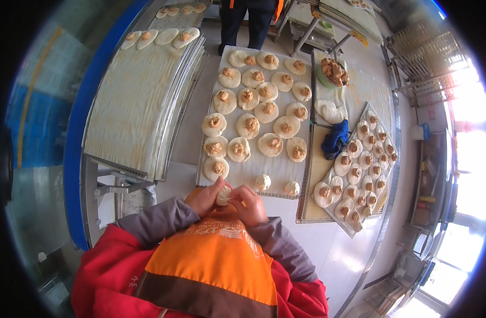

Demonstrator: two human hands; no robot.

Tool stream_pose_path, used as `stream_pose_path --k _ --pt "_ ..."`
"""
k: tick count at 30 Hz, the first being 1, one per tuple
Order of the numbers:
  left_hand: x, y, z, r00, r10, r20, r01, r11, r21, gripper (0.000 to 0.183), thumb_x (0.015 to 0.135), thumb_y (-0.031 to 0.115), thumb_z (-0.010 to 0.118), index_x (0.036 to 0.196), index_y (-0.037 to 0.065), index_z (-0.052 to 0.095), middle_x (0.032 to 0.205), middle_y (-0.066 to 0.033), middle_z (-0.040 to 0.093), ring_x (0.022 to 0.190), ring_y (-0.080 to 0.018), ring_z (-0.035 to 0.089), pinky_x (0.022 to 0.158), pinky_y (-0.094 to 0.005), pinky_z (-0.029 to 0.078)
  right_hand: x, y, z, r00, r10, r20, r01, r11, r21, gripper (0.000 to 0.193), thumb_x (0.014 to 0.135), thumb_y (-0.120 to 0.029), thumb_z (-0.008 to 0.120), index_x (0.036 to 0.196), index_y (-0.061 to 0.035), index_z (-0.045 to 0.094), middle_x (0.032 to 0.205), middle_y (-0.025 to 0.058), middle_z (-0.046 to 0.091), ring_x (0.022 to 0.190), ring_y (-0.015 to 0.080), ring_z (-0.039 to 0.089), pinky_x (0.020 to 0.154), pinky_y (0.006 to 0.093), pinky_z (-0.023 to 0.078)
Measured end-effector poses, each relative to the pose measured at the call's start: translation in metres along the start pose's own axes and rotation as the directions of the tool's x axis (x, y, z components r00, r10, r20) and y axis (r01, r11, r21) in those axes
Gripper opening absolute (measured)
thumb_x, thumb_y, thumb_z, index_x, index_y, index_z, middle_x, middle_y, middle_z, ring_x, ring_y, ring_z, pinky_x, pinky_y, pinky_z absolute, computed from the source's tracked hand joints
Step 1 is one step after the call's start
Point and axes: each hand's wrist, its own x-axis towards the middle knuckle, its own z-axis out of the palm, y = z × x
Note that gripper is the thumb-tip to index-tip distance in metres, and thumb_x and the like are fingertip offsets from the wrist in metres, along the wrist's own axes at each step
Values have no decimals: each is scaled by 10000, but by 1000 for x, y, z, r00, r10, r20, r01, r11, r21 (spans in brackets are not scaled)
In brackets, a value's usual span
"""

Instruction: The person places round dough discs onto a blue conveyor belt, then picks them up and fills them with a brown mixture from a bowl, pinching the edges to seal them. The finished buns are placed onto metal trays. Another worker in an orange apron is visible in the background performing similar tasks.

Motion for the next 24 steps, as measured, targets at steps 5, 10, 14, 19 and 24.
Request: stream_pose_path --k 5,10,14,19,24 --pt "5 -30 -4 976 175 -132 -167 984 66 526 1082 498 238 1084 72 546 799 -36 576 640 -115 539 589 -258 467 -11 13 16 982 124 -142 -131 991 -41 133 798 10 737 907 -28 672 876 87 656 753 210 655 656 297 515" --pt "15 -58 -18 986 118 -119 -117 993 17 543 1069 530 263 1084 77 563 831 -38 601 689 -127 578 634 -271 492 -15 23 23 981 -135 -140 117 985 -127 93 803 -16 725 879 -29 673 900 114 680 772 289 673 666 351 545" --pt "15 -68 -27 996 -91 -8 84 943 -323 577 1058 553 276 1079 67 586 863 -45 641 719 -133 609 659 -273 506 -14 22 25 987 -128 -94 92 943 -318 292 774 -76 764 1047 -52 666 984 135 673 889 322 661 765 390 546" --pt "19 -67 -35 985 -50 -166 27 990 -137 552 1044 553 336 1099 60 579 891 -39 639 781 -143 618 721 -293 521 -9 35 29 994 -49 102 68 979 -194 628 708 -140 817 1283 -58 577 1136 168 634 1086 367 598 909 435 506" --pt "30 -44 -73 740 573 -353 -93 607 789 312 974 273 629 1159 32 558 992 -95 625 953 -216 618 854 -348 502 18 76 25 992 -53 -111 -12 858 -513 574 723 -102 780 1254 -57 567 1154 139 629 1051 352 598 885 442 503"
